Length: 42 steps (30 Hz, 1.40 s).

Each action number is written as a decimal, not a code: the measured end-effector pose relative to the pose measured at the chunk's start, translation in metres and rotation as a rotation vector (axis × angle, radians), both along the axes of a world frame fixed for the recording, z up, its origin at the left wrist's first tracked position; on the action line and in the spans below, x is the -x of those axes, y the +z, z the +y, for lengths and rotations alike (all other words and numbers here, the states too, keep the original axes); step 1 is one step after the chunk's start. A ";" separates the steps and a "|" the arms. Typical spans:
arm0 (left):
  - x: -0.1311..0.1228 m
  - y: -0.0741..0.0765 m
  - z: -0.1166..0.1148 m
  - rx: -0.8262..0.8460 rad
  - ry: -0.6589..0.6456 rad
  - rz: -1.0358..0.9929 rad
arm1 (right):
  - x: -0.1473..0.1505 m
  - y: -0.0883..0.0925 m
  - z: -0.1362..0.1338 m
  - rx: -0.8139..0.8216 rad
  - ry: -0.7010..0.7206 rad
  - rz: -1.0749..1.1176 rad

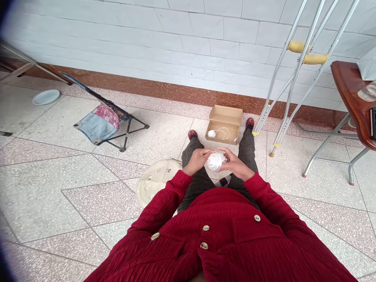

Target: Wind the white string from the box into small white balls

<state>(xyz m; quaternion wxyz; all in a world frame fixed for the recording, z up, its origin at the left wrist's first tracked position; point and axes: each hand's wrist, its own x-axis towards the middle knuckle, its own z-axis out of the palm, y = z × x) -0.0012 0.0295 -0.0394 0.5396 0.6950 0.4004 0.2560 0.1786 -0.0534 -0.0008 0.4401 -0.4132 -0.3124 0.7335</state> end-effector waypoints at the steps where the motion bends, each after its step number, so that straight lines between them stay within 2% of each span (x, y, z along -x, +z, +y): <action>1: -0.001 -0.002 -0.002 0.035 -0.006 -0.017 | 0.001 0.002 0.001 -0.007 0.011 0.026; 4: 0.001 -0.006 -0.007 0.074 -0.029 0.001 | -0.003 0.007 0.007 -0.028 0.013 0.071; 7: 0.005 -0.004 -0.016 0.044 -0.107 0.100 | -0.016 0.007 0.022 -0.073 -0.110 -0.015; 10: 0.007 0.002 -0.027 -0.029 -0.269 0.221 | -0.030 -0.005 0.040 -0.118 -0.287 -0.351; 12: 0.006 0.009 -0.030 -0.153 -0.341 0.284 | -0.035 -0.019 0.047 -0.140 -0.352 -0.652; 14: 0.005 0.018 -0.028 -0.326 -0.357 0.314 | -0.033 -0.035 0.047 -0.137 -0.340 -0.852; 16: 0.004 0.026 -0.020 -0.480 -0.341 0.326 | -0.024 -0.049 0.041 -0.102 -0.269 -0.890; 18: 0.005 0.032 -0.008 -0.572 -0.340 0.344 | -0.012 -0.056 0.031 -0.063 -0.176 -0.806; 20: 0.007 0.035 0.005 -0.605 -0.339 0.350 | -0.001 -0.055 0.020 -0.037 -0.102 -0.653; 23: 0.009 0.033 0.018 -0.587 -0.291 0.298 | 0.005 -0.041 0.009 0.039 -0.029 -0.313; 27: 0.008 0.023 0.021 -0.486 -0.191 0.203 | 0.000 -0.017 0.003 0.122 0.004 0.060; 31: 0.009 0.008 0.017 -0.303 -0.083 0.128 | -0.004 -0.003 0.002 0.111 -0.013 0.185; 34: 0.010 -0.003 0.009 -0.199 -0.042 0.136 | -0.005 0.004 0.009 0.065 -0.022 0.174; 36: 0.009 -0.007 0.000 -0.152 -0.071 0.171 | -0.007 0.006 0.019 0.017 -0.068 0.077; 38: 0.006 -0.008 -0.012 -0.122 -0.135 0.203 | -0.011 0.002 0.033 -0.025 -0.151 -0.112; 40: 0.003 -0.005 -0.022 -0.135 -0.215 0.234 | -0.017 -0.010 0.046 -0.063 -0.252 -0.409; 42: 0.001 0.001 -0.026 -0.225 -0.264 0.283 | -0.021 -0.026 0.051 -0.102 -0.323 -0.757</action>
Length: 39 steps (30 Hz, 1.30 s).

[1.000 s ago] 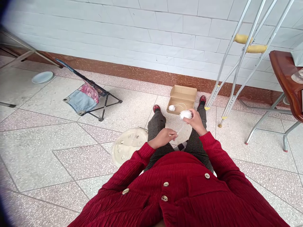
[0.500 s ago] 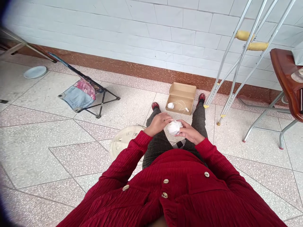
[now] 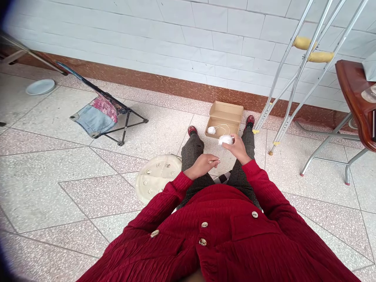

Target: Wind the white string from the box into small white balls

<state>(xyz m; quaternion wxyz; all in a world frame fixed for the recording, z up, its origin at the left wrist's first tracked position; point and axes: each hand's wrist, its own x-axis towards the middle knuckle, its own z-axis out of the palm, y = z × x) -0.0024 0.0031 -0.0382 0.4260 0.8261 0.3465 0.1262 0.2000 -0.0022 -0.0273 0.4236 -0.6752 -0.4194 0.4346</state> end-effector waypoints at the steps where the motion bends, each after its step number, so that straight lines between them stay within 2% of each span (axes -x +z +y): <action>1: 0.000 0.003 0.001 -0.068 -0.017 0.015 | -0.001 -0.009 -0.001 0.003 -0.011 -0.145; 3: 0.004 0.010 0.008 -0.202 -0.038 0.027 | 0.001 -0.023 -0.009 0.040 0.049 -0.256; 4: 0.006 0.013 0.013 -0.253 -0.045 0.026 | 0.004 -0.027 -0.015 0.078 0.109 -0.210; 7: 0.012 0.019 0.029 -0.323 -0.069 0.002 | 0.012 -0.028 -0.035 0.237 0.332 0.187; 9: 0.013 0.021 0.036 -0.328 -0.068 -0.039 | 0.015 -0.019 -0.044 0.322 0.432 0.472; 11: 0.011 0.022 0.038 -0.307 -0.047 -0.092 | 0.014 -0.005 -0.050 0.334 0.449 0.678; 14: 0.007 0.017 0.033 -0.214 0.026 -0.134 | 0.009 0.018 -0.052 0.234 0.380 0.854; 16: 0.005 0.011 0.026 -0.122 0.068 -0.136 | 0.006 0.033 -0.049 0.149 0.342 0.881; 19: 0.001 0.002 0.014 -0.006 0.062 -0.105 | -0.002 0.045 -0.035 0.033 0.257 0.767; 21: -0.001 -0.001 0.007 0.005 0.021 -0.060 | -0.008 0.042 -0.021 -0.023 0.142 0.567; 24: -0.004 0.001 0.002 -0.093 -0.066 -0.011 | -0.014 0.020 -0.006 -0.059 -0.020 0.101; 26: -0.004 0.006 0.004 -0.197 -0.111 0.003 | -0.010 -0.001 -0.006 -0.056 -0.006 -0.192; 28: -0.001 0.013 0.009 -0.300 -0.131 0.027 | -0.001 -0.019 -0.014 0.006 0.087 -0.280; 29: 0.001 0.017 0.013 -0.338 -0.137 0.043 | 0.004 -0.025 -0.020 0.065 0.152 -0.221; 31: 0.006 0.023 0.020 -0.375 -0.147 0.052 | 0.012 -0.031 -0.032 0.208 0.261 0.036; 34: 0.010 0.026 0.031 -0.364 -0.121 -0.019 | 0.016 -0.024 -0.045 0.360 0.386 0.474; 36: 0.011 0.024 0.037 -0.316 -0.072 -0.081 | 0.014 -0.014 -0.049 0.381 0.426 0.663; 39: 0.011 0.015 0.042 -0.162 0.041 -0.143 | 0.012 0.005 -0.051 0.291 0.377 0.822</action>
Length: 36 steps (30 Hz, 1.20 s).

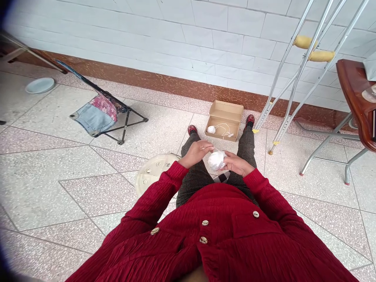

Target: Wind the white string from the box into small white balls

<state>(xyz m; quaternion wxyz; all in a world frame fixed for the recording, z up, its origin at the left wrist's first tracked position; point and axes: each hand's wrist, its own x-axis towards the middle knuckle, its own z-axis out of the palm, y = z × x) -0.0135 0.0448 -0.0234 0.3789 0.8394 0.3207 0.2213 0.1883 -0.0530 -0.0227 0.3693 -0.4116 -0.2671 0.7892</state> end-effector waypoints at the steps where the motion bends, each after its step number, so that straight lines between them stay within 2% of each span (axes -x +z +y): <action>1: 0.000 -0.004 -0.001 0.068 0.033 -0.018 | -0.001 0.007 0.001 -0.033 -0.044 0.024; 4: -0.003 -0.014 -0.011 0.244 0.080 -0.034 | -0.006 0.024 0.012 -0.164 -0.150 -0.011; 7: -0.010 -0.016 -0.028 0.317 0.030 0.000 | -0.013 0.024 0.032 -0.263 -0.293 -0.272; 10: -0.017 -0.013 -0.038 0.224 -0.052 0.057 | -0.017 0.000 0.048 -0.301 -0.403 -0.746; 12: -0.017 -0.011 -0.038 0.100 -0.100 0.117 | -0.014 -0.022 0.048 -0.361 -0.328 -1.039; 14: -0.012 -0.009 -0.033 -0.003 -0.129 0.180 | -0.008 -0.040 0.040 -0.370 -0.228 -1.159; 16: -0.006 -0.005 -0.026 -0.062 -0.136 0.214 | -0.003 -0.049 0.029 -0.301 -0.091 -1.056; 18: -0.001 0.000 -0.019 -0.080 -0.136 0.195 | 0.000 -0.047 0.018 -0.190 0.054 -0.771; 20: 0.001 0.004 -0.013 -0.063 -0.135 0.124 | -0.001 -0.037 0.010 -0.098 0.149 -0.449; 23: -0.001 0.005 -0.007 -0.005 -0.055 0.005 | -0.005 -0.016 0.004 -0.047 0.121 -0.119; 26: -0.004 -0.005 -0.008 0.131 0.064 -0.063 | -0.005 0.004 0.002 -0.075 0.018 0.032; 29: -0.007 -0.017 -0.018 0.258 0.102 -0.054 | -0.006 0.017 0.009 -0.156 -0.108 0.030; 31: -0.009 -0.022 -0.029 0.271 0.066 -0.003 | -0.010 0.020 0.020 -0.198 -0.219 -0.056; 33: -0.011 -0.022 -0.039 0.221 0.010 0.054 | -0.016 0.016 0.033 -0.207 -0.327 -0.247; 36: -0.012 -0.016 -0.043 0.063 -0.066 0.119 | -0.022 0.000 0.046 -0.229 -0.422 -0.727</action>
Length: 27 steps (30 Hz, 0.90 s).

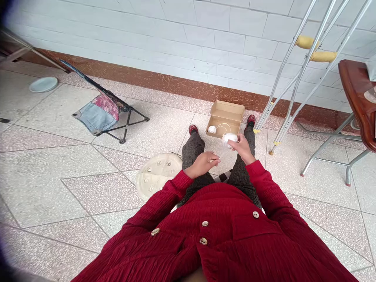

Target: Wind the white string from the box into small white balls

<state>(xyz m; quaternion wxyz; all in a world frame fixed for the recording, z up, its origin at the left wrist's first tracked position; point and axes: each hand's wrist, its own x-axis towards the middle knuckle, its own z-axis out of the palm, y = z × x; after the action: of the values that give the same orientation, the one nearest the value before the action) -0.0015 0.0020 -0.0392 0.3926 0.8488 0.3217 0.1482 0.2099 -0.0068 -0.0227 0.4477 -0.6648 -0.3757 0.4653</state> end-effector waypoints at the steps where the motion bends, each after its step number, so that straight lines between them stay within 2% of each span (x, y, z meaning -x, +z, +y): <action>1: 0.001 0.004 0.002 -0.061 -0.017 0.012 | 0.001 -0.006 0.000 0.012 -0.007 -0.152; 3: 0.004 0.012 0.011 -0.174 -0.038 0.022 | 0.006 -0.018 -0.005 0.058 0.074 -0.300; 4: 0.006 0.016 0.016 -0.217 -0.040 0.019 | 0.009 -0.022 -0.010 0.097 0.152 -0.265; 7: 0.011 0.025 0.032 -0.266 -0.037 -0.038 | 0.017 -0.023 -0.027 0.207 0.375 0.141; 9: 0.011 0.027 0.038 -0.231 -0.010 -0.116 | 0.018 -0.017 -0.033 0.220 0.445 0.430; 12: 0.006 0.021 0.039 -0.068 0.085 -0.237 | 0.014 -0.003 -0.032 0.158 0.455 0.683; 15: -0.002 0.009 0.035 0.175 0.192 -0.353 | 0.014 0.013 -0.026 0.070 0.410 0.760; 17: -0.005 0.002 0.036 0.271 0.241 -0.394 | 0.015 0.023 -0.021 0.022 0.372 0.764; 21: -0.007 0.001 0.045 0.234 0.262 -0.387 | 0.015 0.045 -0.008 -0.074 0.321 0.753; 27: -0.013 0.018 0.064 0.173 0.243 -0.376 | 0.013 0.071 0.012 -0.140 0.345 0.687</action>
<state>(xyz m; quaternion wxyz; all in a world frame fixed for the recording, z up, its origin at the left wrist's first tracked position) 0.0115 0.0656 -0.0214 0.4962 0.7246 0.3541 0.3216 0.1967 0.0053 0.0484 0.5069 -0.3649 -0.3410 0.7026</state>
